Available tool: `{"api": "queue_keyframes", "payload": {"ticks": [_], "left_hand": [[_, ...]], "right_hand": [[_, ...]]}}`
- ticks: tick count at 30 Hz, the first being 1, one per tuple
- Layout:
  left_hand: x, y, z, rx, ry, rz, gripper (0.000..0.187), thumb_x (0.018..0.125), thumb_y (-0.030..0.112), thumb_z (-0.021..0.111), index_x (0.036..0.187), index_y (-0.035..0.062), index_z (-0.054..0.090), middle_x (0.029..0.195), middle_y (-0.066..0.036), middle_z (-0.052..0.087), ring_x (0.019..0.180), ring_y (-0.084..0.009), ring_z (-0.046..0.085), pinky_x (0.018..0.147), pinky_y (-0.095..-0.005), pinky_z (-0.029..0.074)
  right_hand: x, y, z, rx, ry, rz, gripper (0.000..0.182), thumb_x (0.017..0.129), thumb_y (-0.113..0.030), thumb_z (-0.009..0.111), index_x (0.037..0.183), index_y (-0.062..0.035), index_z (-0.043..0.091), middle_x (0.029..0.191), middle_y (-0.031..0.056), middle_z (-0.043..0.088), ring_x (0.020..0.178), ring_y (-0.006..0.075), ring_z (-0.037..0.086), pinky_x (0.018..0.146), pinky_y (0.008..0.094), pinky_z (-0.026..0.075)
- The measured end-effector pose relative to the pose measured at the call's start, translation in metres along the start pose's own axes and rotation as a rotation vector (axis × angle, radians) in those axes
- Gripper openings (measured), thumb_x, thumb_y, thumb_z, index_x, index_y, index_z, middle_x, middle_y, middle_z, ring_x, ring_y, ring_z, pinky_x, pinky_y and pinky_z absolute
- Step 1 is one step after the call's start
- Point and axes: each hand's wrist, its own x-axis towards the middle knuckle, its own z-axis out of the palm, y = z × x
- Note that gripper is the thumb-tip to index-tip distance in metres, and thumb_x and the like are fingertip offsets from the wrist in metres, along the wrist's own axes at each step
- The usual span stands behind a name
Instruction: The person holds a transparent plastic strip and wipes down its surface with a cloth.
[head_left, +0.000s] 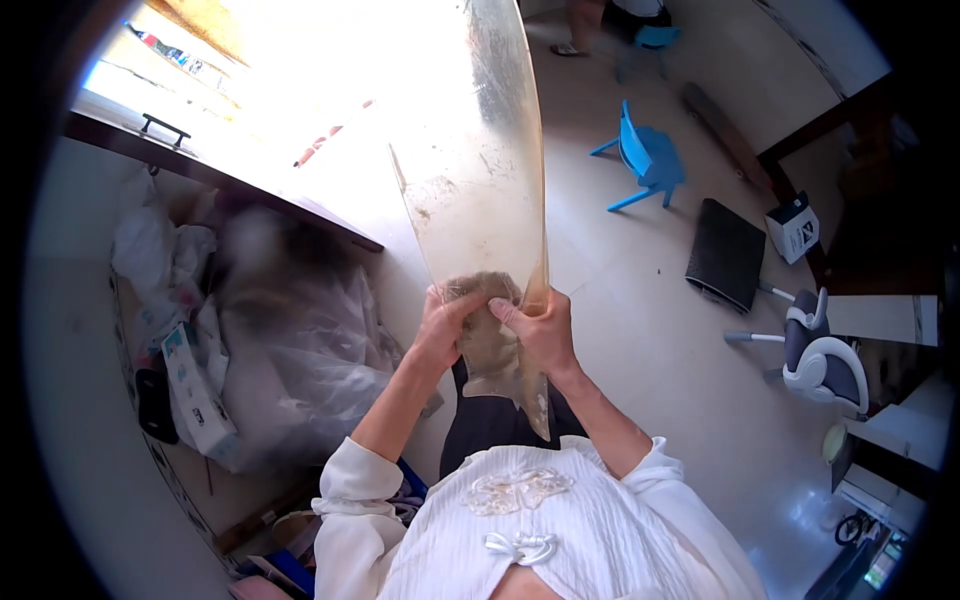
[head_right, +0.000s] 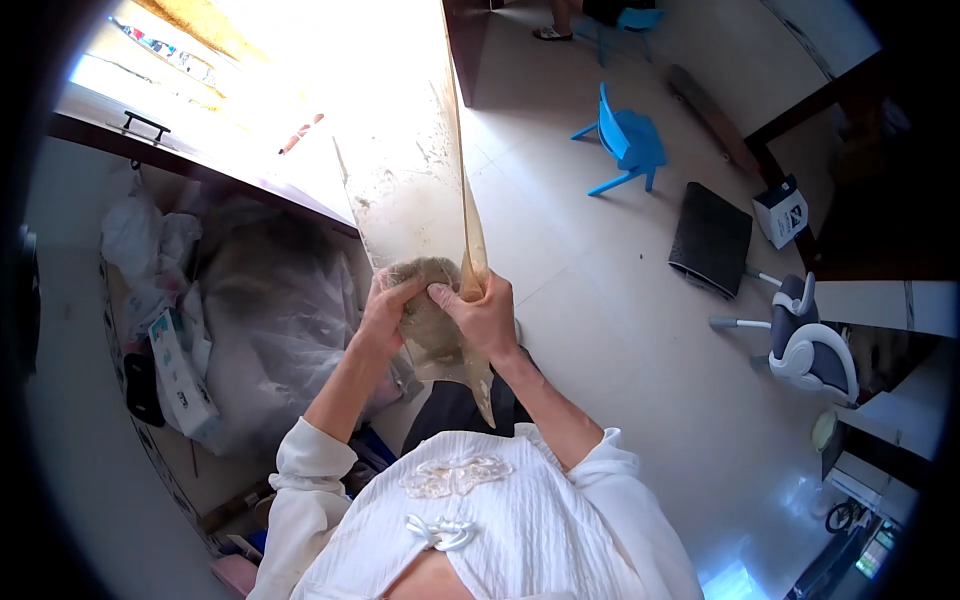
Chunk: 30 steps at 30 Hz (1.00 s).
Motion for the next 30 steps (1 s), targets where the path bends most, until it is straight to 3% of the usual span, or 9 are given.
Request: {"api": "queue_keyframes", "payload": {"ticks": [4,6,8,13,17,23,26,29,30], "left_hand": [[0.035,0.048,0.004,-0.206,-0.018,-0.014,0.029,0.085,0.01,0.065,0.11,-0.003,0.06,0.097,-0.011,0.066,0.083,-0.0193,0.066,0.069,-0.032,0.057],[0.035,0.04,0.005,-0.213,-0.076,0.03,0.03,0.084,0.01,0.066,0.111,-0.0024,0.06,0.097,-0.011,0.066,0.083,-0.0196,0.066,0.071,-0.0319,0.057],[0.01,0.016,0.007,-0.023,-0.081,0.041,0.029,0.084,0.008,0.066,0.11,-0.0022,0.061,0.098,-0.011,0.067,0.084,-0.0198,0.066,0.072,-0.032,0.057],[0.016,0.026,0.014,-0.11,-0.014,0.025,0.026,0.086,0.008,0.064,0.11,-0.0029,0.061,0.1,-0.012,0.067,0.082,-0.019,0.067,0.071,-0.0319,0.058],[0.036,0.045,0.007,-0.132,-0.025,-0.018,0.023,0.085,0.01,0.066,0.105,-0.0009,0.062,0.091,-0.009,0.067,0.077,-0.0158,0.066,0.065,-0.031,0.058],[0.009,0.006,-0.025,0.112,-0.194,-0.131,0.016,0.085,0.009,0.066,0.099,-0.0004,0.065,0.088,-0.005,0.067,0.072,-0.0111,0.064,0.064,-0.0247,0.054],[0.006,0.027,-0.03,0.008,0.122,0.071,0.016,0.088,0.01,0.063,0.098,-0.0022,0.065,0.084,-0.006,0.067,0.072,-0.0111,0.064,0.063,-0.0247,0.053],[-0.002,0.062,-0.024,0.109,0.238,0.225,0.013,0.088,0.007,0.062,0.097,-0.0018,0.064,0.083,-0.006,0.067,0.071,-0.0113,0.064,0.062,-0.0252,0.053],[-0.007,0.066,-0.014,0.305,0.224,0.367,0.01,0.088,0.006,0.062,0.096,-0.0008,0.064,0.082,-0.006,0.068,0.07,-0.011,0.064,0.062,-0.0251,0.053]], "right_hand": [[-0.006,-0.005,0.004,-0.009,-0.049,0.053,0.029,0.078,-0.021,0.078,0.083,0.0026,0.063,0.065,-0.0008,0.059,0.058,0.0062,0.051,0.051,0.024,0.044],[-0.004,-0.015,0.002,-0.005,-0.04,0.052,0.028,0.077,-0.02,0.078,0.083,0.0024,0.063,0.066,-0.0001,0.06,0.058,0.0064,0.051,0.051,0.0239,0.043],[-0.002,-0.011,-0.004,0.042,-0.021,0.028,0.027,0.078,-0.02,0.078,0.083,0.0023,0.063,0.065,-0.0001,0.06,0.058,0.0064,0.051,0.051,0.0238,0.043],[-0.003,-0.008,-0.01,-0.056,-0.008,0.043,0.025,0.078,-0.018,0.077,0.081,0.0021,0.062,0.065,-0.0004,0.059,0.058,0.0065,0.051,0.052,0.0243,0.043],[0.003,-0.01,-0.011,-0.092,-0.014,0.043,0.025,0.078,-0.018,0.077,0.082,0.0021,0.062,0.064,0.0,0.059,0.057,0.0065,0.052,0.052,0.0249,0.044],[0.007,-0.02,-0.02,-0.142,0.032,0.004,0.025,0.078,-0.016,0.077,0.08,0.0018,0.06,0.063,0.0005,0.059,0.057,0.0064,0.052,0.052,0.0242,0.044],[0.015,-0.009,-0.023,-0.225,0.038,0.023,0.023,0.078,-0.014,0.076,0.077,0.0008,0.058,0.061,-0.0015,0.055,0.055,0.0063,0.049,0.05,0.0247,0.041],[0.018,-0.006,-0.019,-0.198,0.035,0.002,0.022,0.078,-0.013,0.075,0.077,0.0001,0.057,0.06,-0.0032,0.051,0.052,0.0064,0.045,0.048,0.0255,0.039],[0.018,-0.007,-0.016,-0.199,0.024,0.003,0.022,0.078,-0.013,0.075,0.077,0.0001,0.057,0.06,-0.0032,0.051,0.052,0.0064,0.045,0.048,0.0255,0.039]]}}
